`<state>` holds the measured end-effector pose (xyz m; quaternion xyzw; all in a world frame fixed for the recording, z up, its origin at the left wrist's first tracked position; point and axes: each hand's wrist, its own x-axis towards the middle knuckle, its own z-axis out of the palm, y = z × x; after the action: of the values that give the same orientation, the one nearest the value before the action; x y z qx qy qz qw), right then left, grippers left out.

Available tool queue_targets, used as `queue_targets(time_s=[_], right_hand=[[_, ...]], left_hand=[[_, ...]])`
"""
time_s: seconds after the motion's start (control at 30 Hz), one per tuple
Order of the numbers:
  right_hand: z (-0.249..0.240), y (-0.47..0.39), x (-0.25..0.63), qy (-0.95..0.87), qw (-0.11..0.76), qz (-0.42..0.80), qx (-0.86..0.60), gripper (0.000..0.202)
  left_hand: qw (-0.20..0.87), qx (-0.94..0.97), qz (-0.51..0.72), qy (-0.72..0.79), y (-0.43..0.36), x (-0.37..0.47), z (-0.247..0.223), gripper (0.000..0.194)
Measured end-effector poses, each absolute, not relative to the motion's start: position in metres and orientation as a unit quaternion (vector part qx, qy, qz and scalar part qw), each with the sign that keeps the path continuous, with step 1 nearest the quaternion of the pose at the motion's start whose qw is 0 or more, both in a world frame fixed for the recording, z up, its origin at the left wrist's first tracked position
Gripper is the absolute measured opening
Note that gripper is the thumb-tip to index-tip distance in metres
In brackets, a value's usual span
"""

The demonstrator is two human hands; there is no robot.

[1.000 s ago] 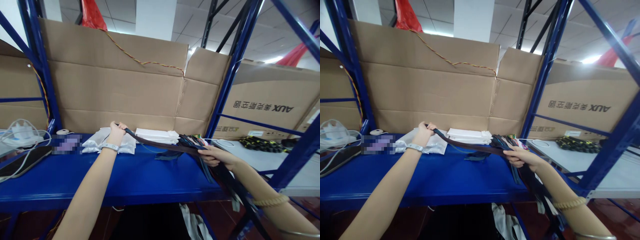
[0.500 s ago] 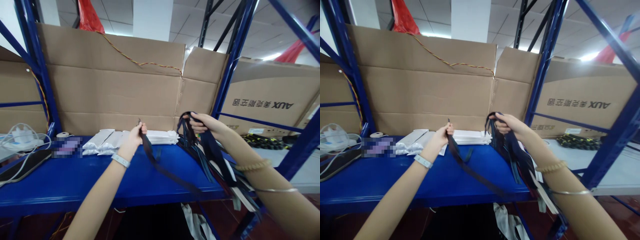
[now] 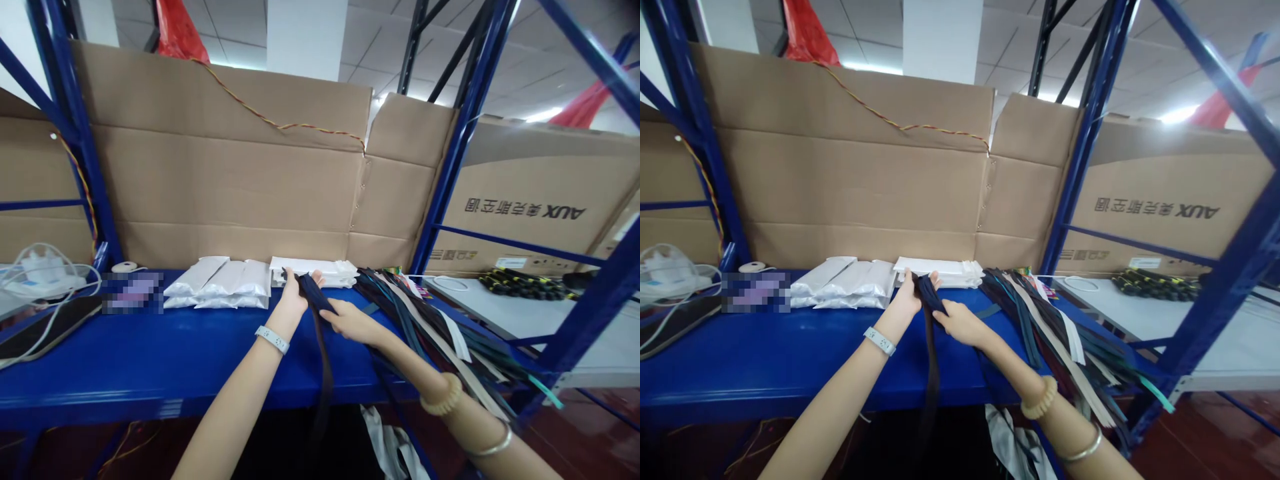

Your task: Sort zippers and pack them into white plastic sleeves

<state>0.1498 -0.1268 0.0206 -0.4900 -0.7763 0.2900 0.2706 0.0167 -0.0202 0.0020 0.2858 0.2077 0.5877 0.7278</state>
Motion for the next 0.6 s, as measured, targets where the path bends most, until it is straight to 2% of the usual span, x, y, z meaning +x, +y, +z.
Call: queue_targets(time_s=[0.17, 0.3, 0.43, 0.5, 0.6], right_hand=[[0.003, -0.143, 0.153, -0.816, 0.231, 0.232, -0.477, 0.02], [0.0, -0.162, 0.158, -0.828, 0.195, 0.223, -0.476, 0.023], [0.002, -0.157, 0.168, -0.833, 0.162, 0.267, -0.456, 0.032], [0.006, -0.14, 0.17, -0.829, 0.209, 0.26, -0.45, 0.038], [0.012, -0.103, 0.161, -0.789, 0.333, 0.217, -0.468, 0.041]], left_hand=[[0.724, 0.21, 0.614, 0.235, -0.017, 0.01, -0.007, 0.01], [0.718, 0.194, 0.621, 0.247, -0.017, 0.009, -0.001, 0.009], [0.695, 0.223, 0.641, 0.238, -0.022, 0.008, 0.007, 0.007], [0.677, 0.245, 0.653, 0.234, -0.023, 0.007, 0.007, 0.004], [0.659, 0.273, 0.659, 0.24, -0.021, 0.006, 0.002, 0.006]])
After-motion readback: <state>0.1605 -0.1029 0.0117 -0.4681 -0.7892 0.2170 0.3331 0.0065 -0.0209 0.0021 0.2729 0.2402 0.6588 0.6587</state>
